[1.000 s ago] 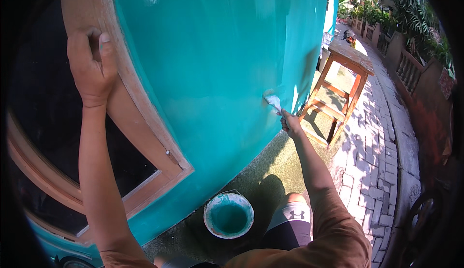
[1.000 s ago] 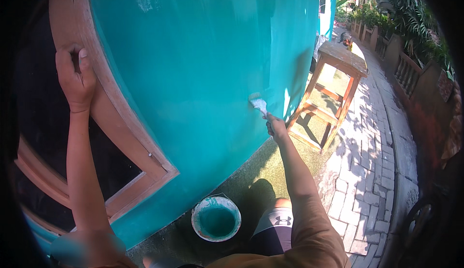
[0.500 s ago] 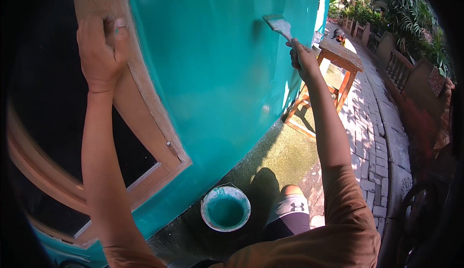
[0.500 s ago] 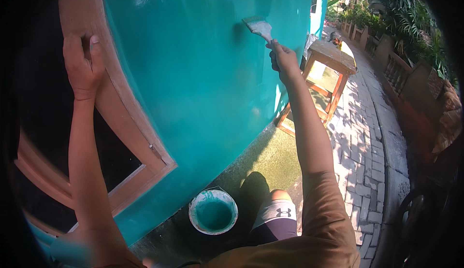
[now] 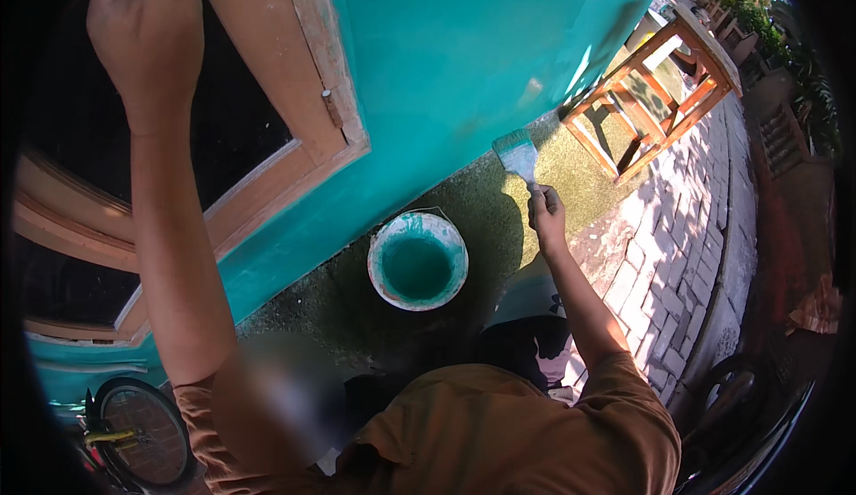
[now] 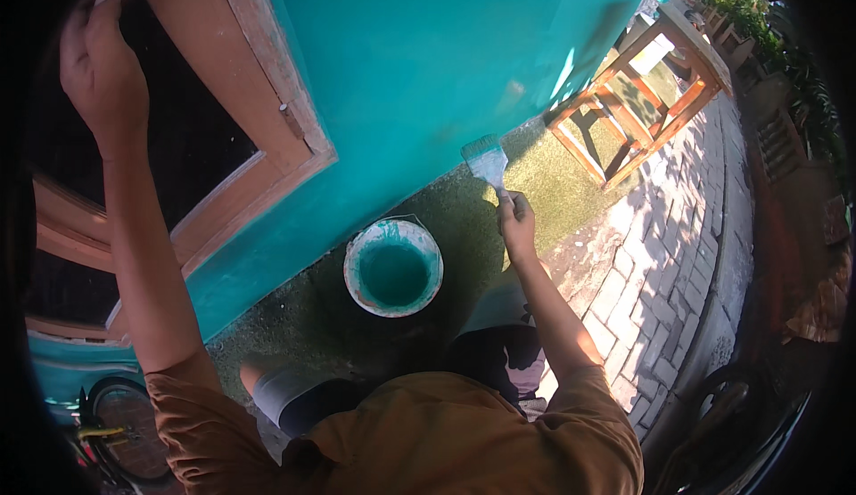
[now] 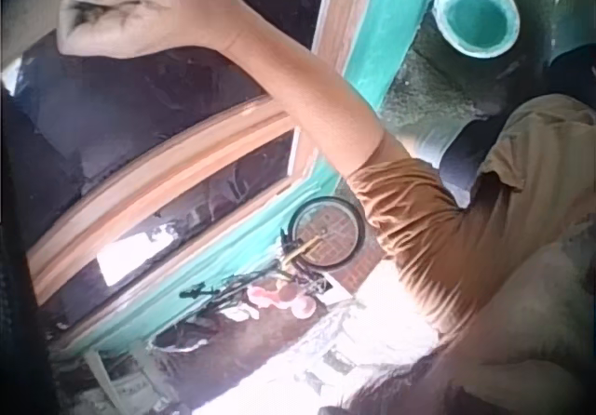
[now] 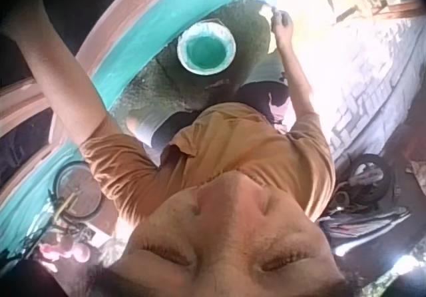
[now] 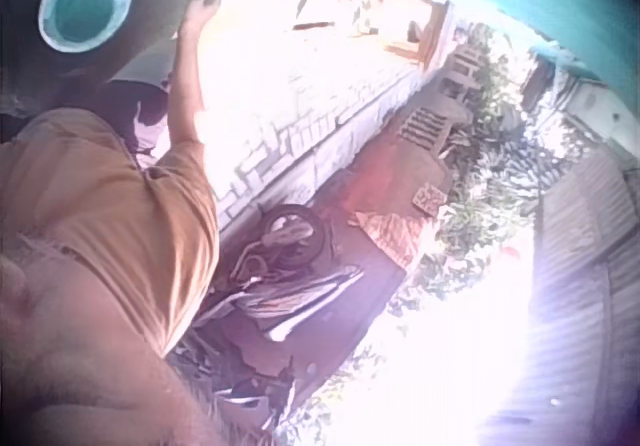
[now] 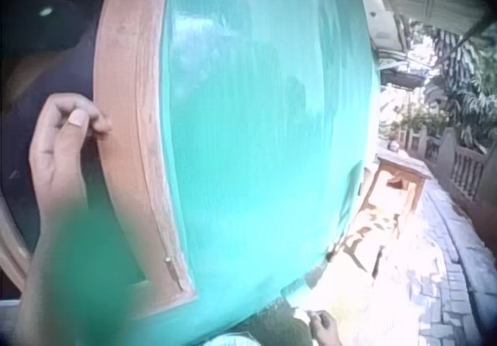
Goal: The person paints a teal exterior wall using a paintbrush and a bucket of paint. They repeatedly dip the brush into the bucket and apply paint in vertical strokes along the wall surface near a window frame.
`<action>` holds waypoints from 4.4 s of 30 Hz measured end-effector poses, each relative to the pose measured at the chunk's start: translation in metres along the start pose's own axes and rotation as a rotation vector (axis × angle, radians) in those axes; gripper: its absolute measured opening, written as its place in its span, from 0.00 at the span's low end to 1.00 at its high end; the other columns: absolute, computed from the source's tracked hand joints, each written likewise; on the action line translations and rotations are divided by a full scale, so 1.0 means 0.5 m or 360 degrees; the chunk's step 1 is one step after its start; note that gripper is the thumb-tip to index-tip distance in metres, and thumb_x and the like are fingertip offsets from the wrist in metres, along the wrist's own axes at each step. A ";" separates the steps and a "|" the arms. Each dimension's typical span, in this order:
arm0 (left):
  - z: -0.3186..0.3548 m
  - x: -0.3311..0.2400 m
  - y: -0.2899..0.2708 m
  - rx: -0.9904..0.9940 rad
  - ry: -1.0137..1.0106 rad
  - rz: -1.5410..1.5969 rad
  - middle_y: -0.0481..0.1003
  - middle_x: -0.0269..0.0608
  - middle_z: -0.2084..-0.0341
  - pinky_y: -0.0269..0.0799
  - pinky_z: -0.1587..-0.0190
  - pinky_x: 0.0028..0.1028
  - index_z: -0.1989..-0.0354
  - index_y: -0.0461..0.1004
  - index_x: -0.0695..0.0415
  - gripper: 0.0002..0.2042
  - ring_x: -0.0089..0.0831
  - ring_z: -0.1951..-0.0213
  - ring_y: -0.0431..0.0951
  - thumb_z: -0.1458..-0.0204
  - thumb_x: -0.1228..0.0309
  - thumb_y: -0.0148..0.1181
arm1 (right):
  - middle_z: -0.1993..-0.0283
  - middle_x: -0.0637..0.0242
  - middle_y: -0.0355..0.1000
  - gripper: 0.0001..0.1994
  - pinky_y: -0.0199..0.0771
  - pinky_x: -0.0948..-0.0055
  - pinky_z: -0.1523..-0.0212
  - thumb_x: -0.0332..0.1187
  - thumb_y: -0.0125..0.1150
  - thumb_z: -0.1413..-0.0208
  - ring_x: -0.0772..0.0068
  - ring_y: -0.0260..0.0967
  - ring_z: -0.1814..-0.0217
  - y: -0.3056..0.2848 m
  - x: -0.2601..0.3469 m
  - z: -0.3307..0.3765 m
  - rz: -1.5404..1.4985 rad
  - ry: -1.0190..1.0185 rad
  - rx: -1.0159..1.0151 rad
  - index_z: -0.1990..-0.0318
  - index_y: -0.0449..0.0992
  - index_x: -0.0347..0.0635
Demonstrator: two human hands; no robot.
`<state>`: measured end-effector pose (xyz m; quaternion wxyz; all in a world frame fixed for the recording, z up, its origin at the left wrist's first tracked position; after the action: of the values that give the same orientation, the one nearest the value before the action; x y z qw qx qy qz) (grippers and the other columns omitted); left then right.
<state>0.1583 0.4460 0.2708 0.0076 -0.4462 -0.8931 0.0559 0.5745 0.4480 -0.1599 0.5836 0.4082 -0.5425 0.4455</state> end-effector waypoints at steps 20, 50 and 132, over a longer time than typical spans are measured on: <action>1.052 -0.051 0.227 0.1443 -0.1130 -0.0321 0.72 0.58 0.51 0.66 0.44 0.47 0.46 0.68 0.64 0.18 0.54 0.49 0.73 0.44 0.70 0.53 | 0.80 0.77 0.60 0.14 0.51 0.82 0.83 0.42 0.51 0.33 0.88 0.52 0.83 0.031 -0.166 0.031 0.0217 0.0272 0.0085 0.62 0.72 0.40; 0.720 -0.201 0.130 0.2027 -0.1785 0.0324 0.72 0.51 0.82 0.68 0.73 0.43 0.79 0.70 0.60 0.13 0.49 0.76 0.75 0.55 0.64 0.62 | 0.72 0.58 0.72 0.13 0.68 0.71 0.66 0.38 0.53 0.35 0.75 0.66 0.68 0.042 0.025 0.265 0.0642 0.0128 -0.0250 0.59 0.73 0.33; -0.474 -0.544 0.418 -0.1805 -0.2574 0.0562 0.62 0.35 0.77 0.53 0.74 0.24 0.54 0.65 0.64 0.22 0.24 0.79 0.58 0.39 0.54 0.38 | 0.67 0.48 0.75 0.11 0.74 0.54 0.62 0.37 0.59 0.44 0.44 0.74 0.64 0.198 1.195 -0.032 0.0999 -0.1508 0.3283 0.65 0.77 0.36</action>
<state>0.5031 0.3754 0.4941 -0.8240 -0.3379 -0.4456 -0.0912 0.4922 0.5359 0.4336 -0.4177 0.6606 -0.1649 0.6016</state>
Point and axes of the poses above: each hand's wrist, its own z-axis away from the middle knuckle, its own y-axis out of the palm, x = y × z, the point moved 4 cm from there along -z, towards the middle knuckle
